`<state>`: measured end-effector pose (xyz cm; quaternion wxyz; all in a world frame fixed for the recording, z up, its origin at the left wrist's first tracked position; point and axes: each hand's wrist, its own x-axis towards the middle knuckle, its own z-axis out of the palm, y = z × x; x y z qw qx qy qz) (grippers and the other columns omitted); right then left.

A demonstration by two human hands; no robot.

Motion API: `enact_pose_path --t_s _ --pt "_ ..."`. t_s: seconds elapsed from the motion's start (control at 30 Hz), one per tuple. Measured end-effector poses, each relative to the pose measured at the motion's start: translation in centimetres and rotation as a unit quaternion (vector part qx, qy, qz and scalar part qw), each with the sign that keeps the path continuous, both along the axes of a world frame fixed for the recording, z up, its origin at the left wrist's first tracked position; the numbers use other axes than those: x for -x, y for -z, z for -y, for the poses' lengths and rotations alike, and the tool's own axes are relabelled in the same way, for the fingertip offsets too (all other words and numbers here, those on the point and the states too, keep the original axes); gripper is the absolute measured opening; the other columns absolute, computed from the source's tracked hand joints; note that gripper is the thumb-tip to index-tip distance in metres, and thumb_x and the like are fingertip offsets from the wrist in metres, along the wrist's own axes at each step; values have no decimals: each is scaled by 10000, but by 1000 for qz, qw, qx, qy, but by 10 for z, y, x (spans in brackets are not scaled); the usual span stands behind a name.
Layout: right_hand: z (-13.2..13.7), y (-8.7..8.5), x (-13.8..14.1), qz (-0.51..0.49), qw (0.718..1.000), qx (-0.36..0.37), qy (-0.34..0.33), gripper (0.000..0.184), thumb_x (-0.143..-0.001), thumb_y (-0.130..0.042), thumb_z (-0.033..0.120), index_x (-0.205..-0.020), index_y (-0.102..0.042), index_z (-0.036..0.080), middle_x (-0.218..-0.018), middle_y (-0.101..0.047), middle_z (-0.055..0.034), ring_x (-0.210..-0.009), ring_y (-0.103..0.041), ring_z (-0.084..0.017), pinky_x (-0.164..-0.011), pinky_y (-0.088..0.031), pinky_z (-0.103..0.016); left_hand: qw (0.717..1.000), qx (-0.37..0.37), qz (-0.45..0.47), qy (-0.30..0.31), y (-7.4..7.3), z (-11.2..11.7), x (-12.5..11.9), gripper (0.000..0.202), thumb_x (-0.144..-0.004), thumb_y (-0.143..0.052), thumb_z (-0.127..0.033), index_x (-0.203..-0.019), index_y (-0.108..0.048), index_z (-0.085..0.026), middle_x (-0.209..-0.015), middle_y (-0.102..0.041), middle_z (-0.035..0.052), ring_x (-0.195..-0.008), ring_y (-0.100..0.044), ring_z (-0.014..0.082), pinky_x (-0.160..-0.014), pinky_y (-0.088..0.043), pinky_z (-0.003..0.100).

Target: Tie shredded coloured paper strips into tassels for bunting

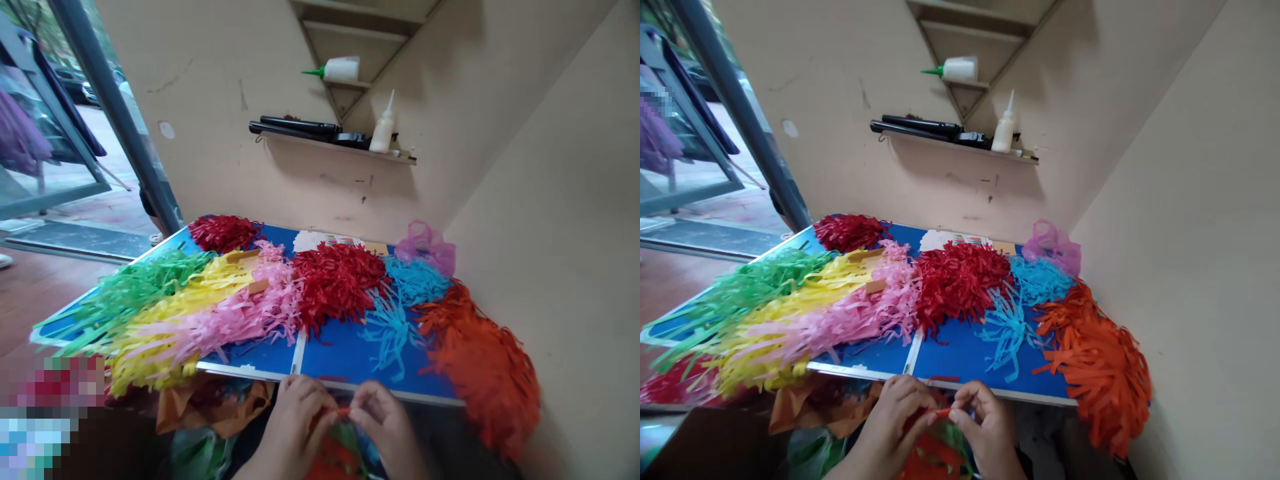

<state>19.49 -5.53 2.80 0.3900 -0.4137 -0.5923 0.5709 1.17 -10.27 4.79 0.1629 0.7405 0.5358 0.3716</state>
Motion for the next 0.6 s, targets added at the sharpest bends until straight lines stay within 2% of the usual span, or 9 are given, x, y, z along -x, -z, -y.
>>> enact_pose_path --t_s 0.1,0.2,0.27,0.33,0.43,0.6 --pt "1 -7 1 -2 1000 -10 7 132 -743 -706 267 -783 -602 196 -736 -633 -16 -741 -619 -193 -690 -480 -274 1000 -21 6 8 0 -1 -1 135 -889 -590 -278 -1016 -610 -238 -958 -698 42 -921 -643 201 -886 -470 369" --pt "3 -9 0 14 999 -50 10 79 -781 -667 249 -792 -609 197 -769 -656 -31 -770 -632 -197 -730 -487 -283 999 -42 10 25 4 -3 -4 78 -889 -575 -221 -960 -600 -243 -868 -698 4 -833 -662 171 -969 -435 401" --pt "4 -9 -2 39 997 -73 13 38 -796 -641 222 -790 -612 199 -765 -656 -29 -759 -629 -191 -720 -485 -274 999 -43 8 32 6 -4 -6 71 -904 -542 -196 -882 -594 -240 -807 -687 -7 -786 -660 160 -941 -447 387" --pt "4 -9 -4 65 994 -87 19 13 -800 -621 191 -803 -614 201 -770 -661 -26 -762 -634 -189 -721 -483 -270 998 -56 7 28 7 -5 -7 42 -893 -567 -209 -910 -596 -234 -837 -695 10 -821 -662 171 -913 -462 373" --pt "6 -9 -7 96 987 -122 33 63 -800 -602 154 -831 -620 206 -794 -673 -26 -786 -642 -187 -748 -480 -270 994 -108 -2 27 6 -7 -9 118 -877 -587 -180 -977 -609 -239 -903 -708 21 -878 -667 174 -955 -446 381" --pt "8 -13 -8 115 974 -187 63 83 -790 -604 137 -807 -633 213 -761 -684 -21 -738 -648 -180 -699 -491 -251 988 -151 -8 14 8 -9 -16 123 -871 -572 -137 -899 -636 -238 -812 -710 7 -762 -670 151 -890 -472 353"
